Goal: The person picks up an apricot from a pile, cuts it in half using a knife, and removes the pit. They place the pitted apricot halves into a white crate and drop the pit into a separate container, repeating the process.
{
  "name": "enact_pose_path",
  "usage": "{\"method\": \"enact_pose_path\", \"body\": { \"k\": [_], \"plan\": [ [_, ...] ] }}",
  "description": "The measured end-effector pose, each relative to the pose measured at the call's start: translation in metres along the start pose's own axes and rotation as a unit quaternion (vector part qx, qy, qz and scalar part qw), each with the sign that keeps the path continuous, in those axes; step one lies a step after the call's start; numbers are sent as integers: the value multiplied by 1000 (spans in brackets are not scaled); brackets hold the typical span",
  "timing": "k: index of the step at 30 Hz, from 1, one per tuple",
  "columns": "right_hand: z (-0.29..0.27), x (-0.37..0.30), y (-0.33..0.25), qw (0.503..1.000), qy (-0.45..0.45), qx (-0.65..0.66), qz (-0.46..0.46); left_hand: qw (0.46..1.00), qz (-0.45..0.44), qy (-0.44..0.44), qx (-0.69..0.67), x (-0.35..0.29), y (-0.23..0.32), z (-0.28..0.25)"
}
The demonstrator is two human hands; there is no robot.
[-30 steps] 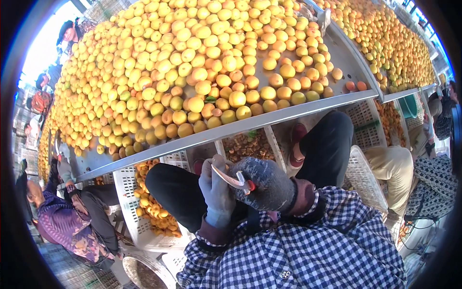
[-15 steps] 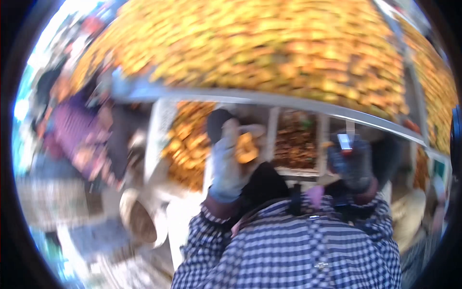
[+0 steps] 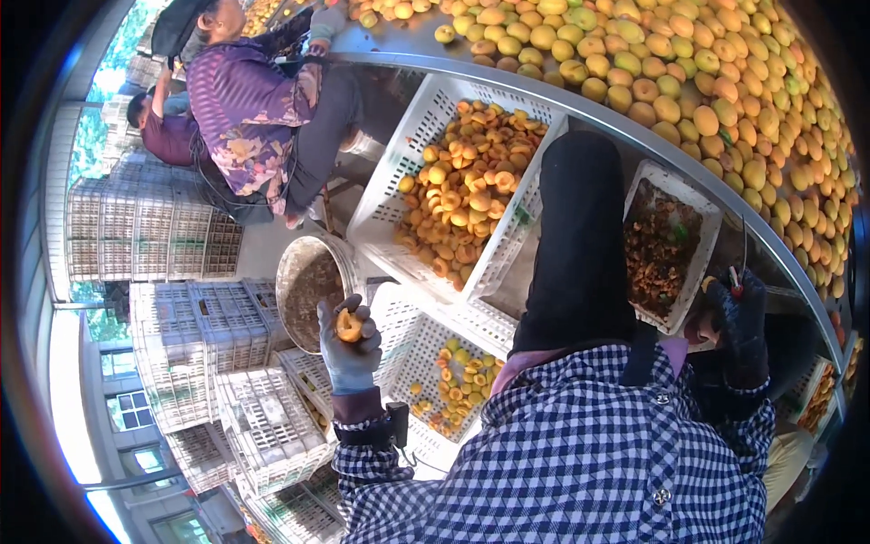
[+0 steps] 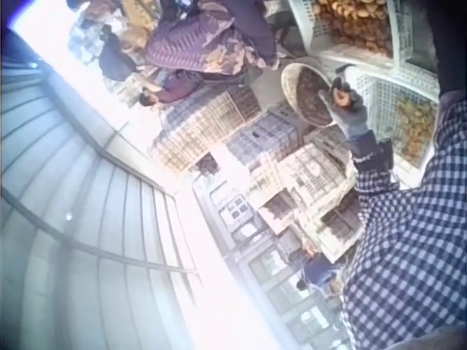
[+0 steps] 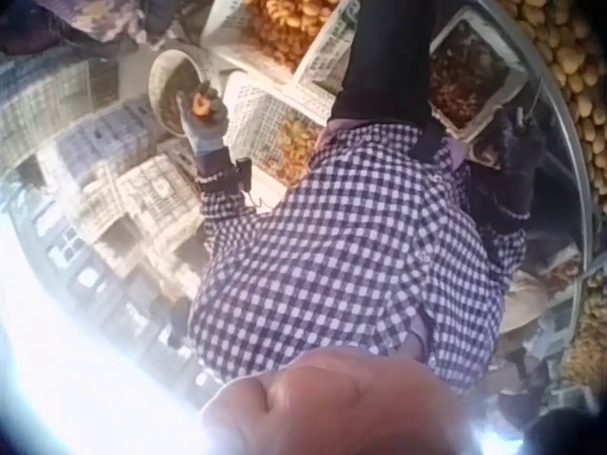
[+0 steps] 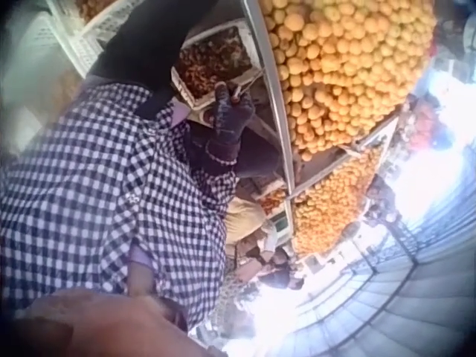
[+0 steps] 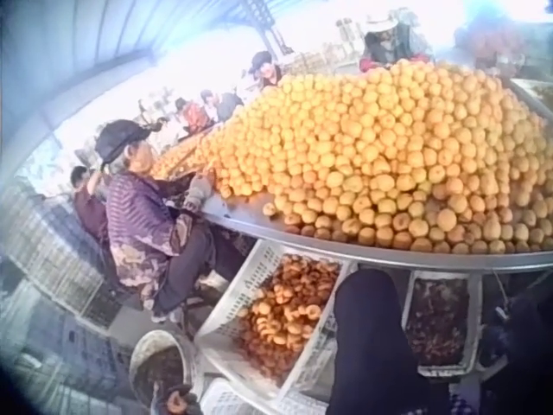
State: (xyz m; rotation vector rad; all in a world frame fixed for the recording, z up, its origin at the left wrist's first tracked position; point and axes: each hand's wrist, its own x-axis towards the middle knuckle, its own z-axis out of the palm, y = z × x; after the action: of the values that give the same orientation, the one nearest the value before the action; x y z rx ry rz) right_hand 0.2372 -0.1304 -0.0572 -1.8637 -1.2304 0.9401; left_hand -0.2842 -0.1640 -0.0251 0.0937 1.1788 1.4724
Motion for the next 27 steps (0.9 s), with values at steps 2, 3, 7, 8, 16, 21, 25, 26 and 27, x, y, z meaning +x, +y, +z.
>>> {"method": "enact_pose_path", "body": {
  "k": [2, 3, 7, 8, 16, 21, 25, 26, 27],
  "plan": [
    [0, 1, 5, 1000, -2, -15, -3, 998, -5, -59, 5, -6, -3, 8],
    [-1, 0, 7, 1000, -1, -27, -6, 998, -7, -58, 3, -7, -6, 11],
    [-7, -8, -8, 996, 32, 48, 75, 996, 3, 7, -83, 10, -19, 8],
    [-4, -9, -16, 992, 24, 95, 77, 992, 15, 48, -115, 13, -23, -6],
    [-9, -22, -17, 981, 22, 142, 132, 988, -10, -51, -148, 3, -38, 51],
    [-12, -23, -14, 980, 29, 151, 128, 984, -3, -99, -145, -7, -47, 81],
    [-15, -24, -8, 976, 23, 158, 150, 977, -36, -118, -174, -3, -50, 75],
    [-15, -25, -7, 977, 16, 159, 138, 981, -16, -118, -153, -4, -53, 77],
    [-16, -26, -7, 979, 11, 158, 128, 984, 2, -119, -132, -5, -56, 80]
  ]
}}
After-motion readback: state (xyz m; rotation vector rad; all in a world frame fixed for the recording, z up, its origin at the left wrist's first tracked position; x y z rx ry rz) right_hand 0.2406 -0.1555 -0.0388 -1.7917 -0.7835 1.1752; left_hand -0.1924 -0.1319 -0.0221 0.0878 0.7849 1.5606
